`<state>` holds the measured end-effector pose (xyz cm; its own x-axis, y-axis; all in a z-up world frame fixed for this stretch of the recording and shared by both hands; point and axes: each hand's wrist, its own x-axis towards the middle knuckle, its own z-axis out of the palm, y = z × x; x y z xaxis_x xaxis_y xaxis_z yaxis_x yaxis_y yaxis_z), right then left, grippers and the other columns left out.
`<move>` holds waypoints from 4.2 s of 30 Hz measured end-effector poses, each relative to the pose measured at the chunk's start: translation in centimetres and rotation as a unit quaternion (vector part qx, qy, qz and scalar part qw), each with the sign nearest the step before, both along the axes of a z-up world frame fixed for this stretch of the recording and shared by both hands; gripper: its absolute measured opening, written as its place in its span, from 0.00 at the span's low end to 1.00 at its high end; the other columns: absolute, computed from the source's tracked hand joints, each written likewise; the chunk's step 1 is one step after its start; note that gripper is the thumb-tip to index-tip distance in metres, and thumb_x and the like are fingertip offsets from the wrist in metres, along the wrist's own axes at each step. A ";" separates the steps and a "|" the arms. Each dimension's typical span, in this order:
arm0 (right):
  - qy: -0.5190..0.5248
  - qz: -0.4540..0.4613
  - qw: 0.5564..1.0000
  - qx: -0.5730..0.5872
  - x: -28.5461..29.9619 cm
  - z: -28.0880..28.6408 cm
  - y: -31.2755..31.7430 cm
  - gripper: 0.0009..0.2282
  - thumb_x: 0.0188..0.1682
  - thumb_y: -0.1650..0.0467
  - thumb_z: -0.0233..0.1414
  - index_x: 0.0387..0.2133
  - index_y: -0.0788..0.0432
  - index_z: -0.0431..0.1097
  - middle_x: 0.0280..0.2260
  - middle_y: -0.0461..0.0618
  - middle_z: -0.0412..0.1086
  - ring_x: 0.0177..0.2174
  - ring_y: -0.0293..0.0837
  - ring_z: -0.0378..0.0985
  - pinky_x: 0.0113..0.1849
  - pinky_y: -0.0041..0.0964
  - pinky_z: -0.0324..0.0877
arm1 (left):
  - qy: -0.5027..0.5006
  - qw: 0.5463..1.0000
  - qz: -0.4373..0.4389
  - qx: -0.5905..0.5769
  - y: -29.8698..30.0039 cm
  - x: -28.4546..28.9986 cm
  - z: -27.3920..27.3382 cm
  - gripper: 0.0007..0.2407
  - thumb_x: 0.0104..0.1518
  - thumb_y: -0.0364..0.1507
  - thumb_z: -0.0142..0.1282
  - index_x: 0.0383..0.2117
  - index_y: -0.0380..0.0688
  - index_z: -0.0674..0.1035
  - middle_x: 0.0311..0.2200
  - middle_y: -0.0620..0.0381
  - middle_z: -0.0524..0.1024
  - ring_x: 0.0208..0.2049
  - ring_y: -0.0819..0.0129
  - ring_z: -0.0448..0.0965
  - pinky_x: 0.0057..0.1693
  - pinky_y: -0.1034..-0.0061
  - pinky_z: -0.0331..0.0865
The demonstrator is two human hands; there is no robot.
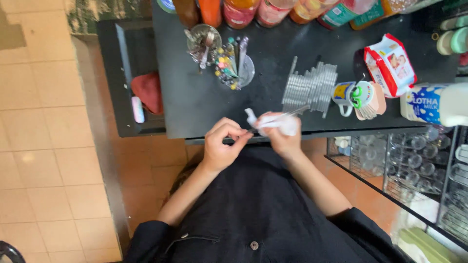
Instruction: Cleaning a reusable metal straw using a wet wipe on a counter.
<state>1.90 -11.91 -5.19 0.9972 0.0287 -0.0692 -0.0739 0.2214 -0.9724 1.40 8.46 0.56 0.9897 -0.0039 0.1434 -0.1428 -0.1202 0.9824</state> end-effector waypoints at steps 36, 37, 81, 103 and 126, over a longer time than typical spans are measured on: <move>0.063 -0.087 0.974 0.197 3.3 -2.8 -20.4 0.09 0.55 0.71 0.58 0.47 0.60 0.70 0.41 0.50 0.75 0.41 0.43 0.81 0.48 0.40 0.78 | 0.054 0.997 0.048 -0.009 -18.7 1.3 -2.5 0.07 0.52 0.20 0.71 0.33 0.38 0.83 0.33 0.57 0.80 0.27 0.79 0.75 0.36 0.83 0.69; 0.064 -0.086 0.974 0.198 3.3 -2.0 -19.7 0.09 0.55 0.71 0.58 0.47 0.60 0.70 0.41 0.50 0.75 0.41 0.43 0.81 0.48 0.40 0.78 | 0.054 0.997 0.049 -0.008 -18.7 1.2 -2.3 0.07 0.52 0.20 0.71 0.33 0.38 0.83 0.33 0.57 0.80 0.27 0.79 0.75 0.36 0.83 0.69; -0.014 -0.201 0.928 0.315 -5.5 -3.0 -32.8 0.16 0.59 0.62 0.58 0.57 0.47 0.64 0.48 0.37 0.72 0.49 0.38 0.74 0.59 0.39 0.68 | -0.029 0.956 -0.178 0.231 -19.2 7.2 -5.4 0.07 0.56 0.32 0.66 0.37 0.49 0.83 0.28 0.63 0.81 0.31 0.70 0.82 0.37 0.73 0.75; 0.049 -0.110 0.962 0.245 -1.1 -3.6 -39.3 0.18 0.54 0.66 0.62 0.54 0.56 0.66 0.46 0.45 0.74 0.50 0.44 0.75 0.57 0.45 0.70 | -0.292 0.891 -0.138 0.320 -29.6 6.2 -7.5 0.06 0.55 0.31 0.68 0.37 0.50 0.86 0.23 0.67 0.72 0.24 0.72 0.68 0.31 0.74 0.58; 0.153 0.241 0.922 0.261 0.7 -3.7 -12.4 0.26 0.51 0.67 0.61 0.61 0.65 0.61 0.54 0.59 0.72 0.50 0.51 0.75 0.55 0.51 0.69 | -0.046 0.958 0.140 -0.244 -11.0 -5.3 -4.4 0.06 0.69 0.27 0.51 0.43 0.41 0.66 0.35 0.43 0.80 0.27 0.73 0.75 0.35 0.82 0.69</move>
<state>2.61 -24.35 -8.92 0.7957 0.5730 -0.1962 -0.5395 0.5234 -0.6595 -3.93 -2.54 -3.86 0.9249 0.3501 0.1481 -0.2618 0.3043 0.9159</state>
